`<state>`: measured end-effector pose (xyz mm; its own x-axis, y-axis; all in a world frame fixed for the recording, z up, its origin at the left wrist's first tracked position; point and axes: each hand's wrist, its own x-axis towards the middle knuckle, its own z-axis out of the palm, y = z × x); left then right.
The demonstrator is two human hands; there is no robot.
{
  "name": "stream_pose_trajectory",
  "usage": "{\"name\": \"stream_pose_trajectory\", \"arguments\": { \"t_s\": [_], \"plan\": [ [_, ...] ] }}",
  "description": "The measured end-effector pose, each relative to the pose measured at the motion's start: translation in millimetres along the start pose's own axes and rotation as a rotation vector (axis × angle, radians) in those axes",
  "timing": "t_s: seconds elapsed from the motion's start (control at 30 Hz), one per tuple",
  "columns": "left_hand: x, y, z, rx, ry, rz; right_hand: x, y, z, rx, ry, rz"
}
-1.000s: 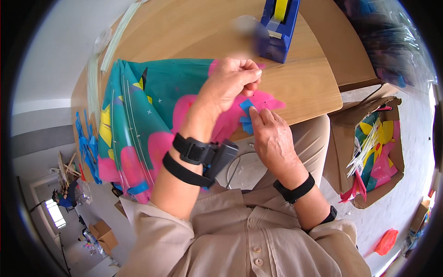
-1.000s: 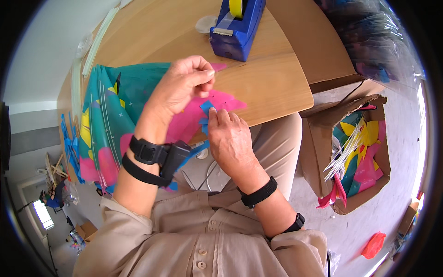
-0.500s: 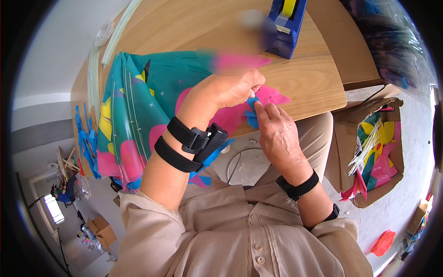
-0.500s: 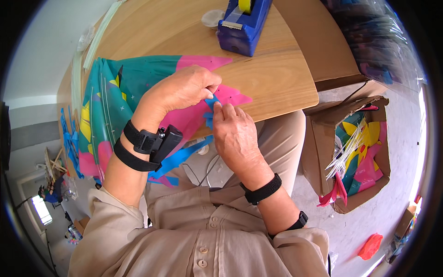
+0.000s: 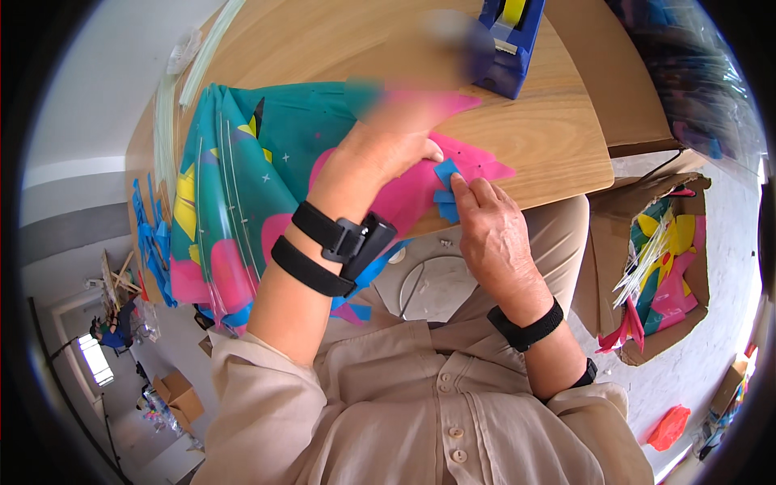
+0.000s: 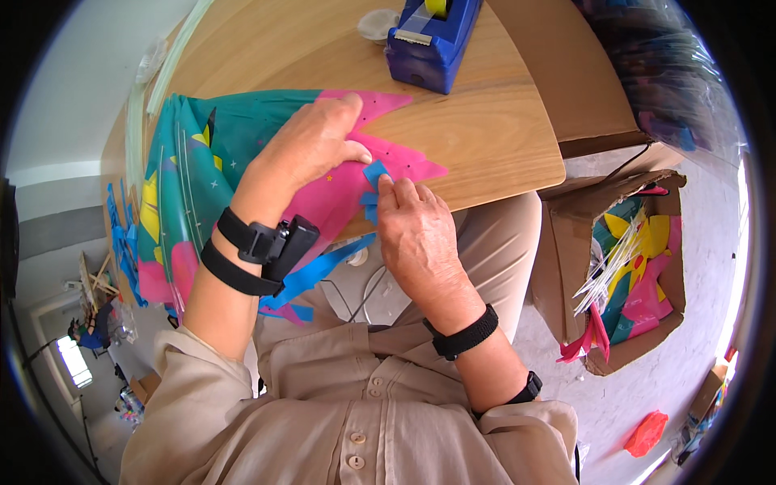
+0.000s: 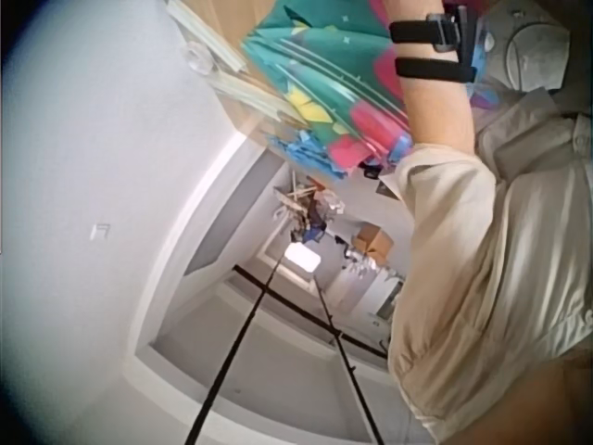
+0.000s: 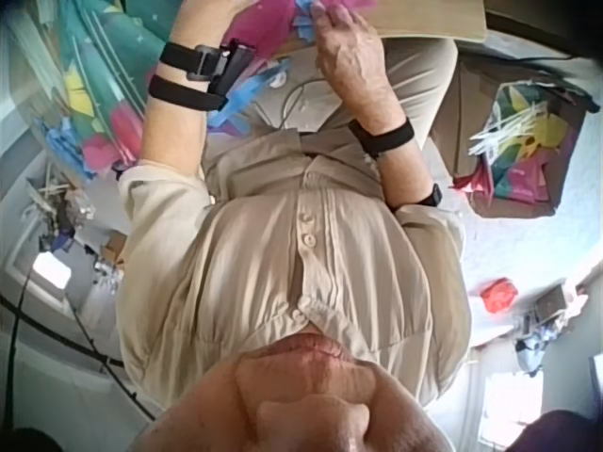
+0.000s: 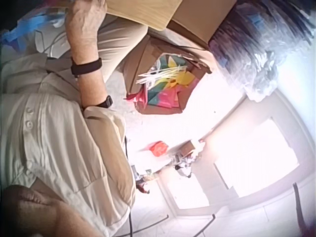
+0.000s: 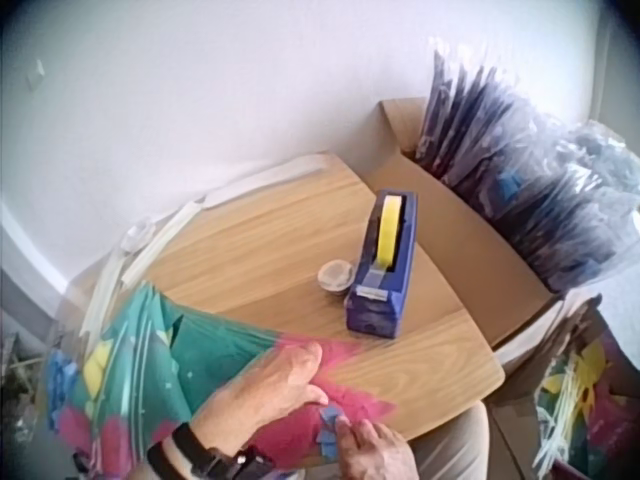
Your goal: Manually assemble plastic kites by applying tape and folding the edges.
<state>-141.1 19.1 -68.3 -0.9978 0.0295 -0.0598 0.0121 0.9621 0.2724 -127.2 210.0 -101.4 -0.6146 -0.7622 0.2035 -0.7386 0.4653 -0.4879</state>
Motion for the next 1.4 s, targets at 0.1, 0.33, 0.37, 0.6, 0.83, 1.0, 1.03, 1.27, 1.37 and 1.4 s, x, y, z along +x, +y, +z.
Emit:
{"name": "stream_pose_trajectory", "arguments": {
  "t_s": [0.1, 0.33, 0.37, 0.6, 0.83, 1.0, 1.03, 1.27, 1.37, 1.4],
  "plan": [
    [-7, -12, -10, -0.044, 0.064, -0.117, -3, 1, -2, 0.033, 0.023, -0.007],
    [-28, 0, -17, -0.081, 0.385, 0.263, -15, 2, -18, 0.292, 0.183, -0.226],
    [-36, 1, -21, -0.163, 0.207, 0.253, -17, 0, -21, 0.369, 0.189, -0.249],
    [-135, -17, -43, -0.362, -0.515, -0.076, -39, -3, -32, 1.198, 0.048, 0.416],
    [-170, -7, -48, -0.287, -0.6, -0.368, -39, 5, -14, 1.607, -0.076, 0.716],
    [-140, 9, -23, -0.121, -0.15, -0.229, -37, 1, -11, 1.649, -0.06, 0.735],
    [-142, 6, -22, 0.014, -0.273, -0.36, -38, 2, -13, 1.653, -0.069, 0.729],
    [-234, -48, -53, 0.284, -0.518, -0.754, -41, 6, -13, 1.609, -0.061, 0.776],
    [-255, -63, -68, 0.412, -0.653, -0.941, -36, 4, -12, 1.622, -0.06, 0.774],
    [-250, -64, -68, 0.427, -0.607, -0.911, -33, 2, -11, 1.627, -0.058, 0.763]
  ]
}}
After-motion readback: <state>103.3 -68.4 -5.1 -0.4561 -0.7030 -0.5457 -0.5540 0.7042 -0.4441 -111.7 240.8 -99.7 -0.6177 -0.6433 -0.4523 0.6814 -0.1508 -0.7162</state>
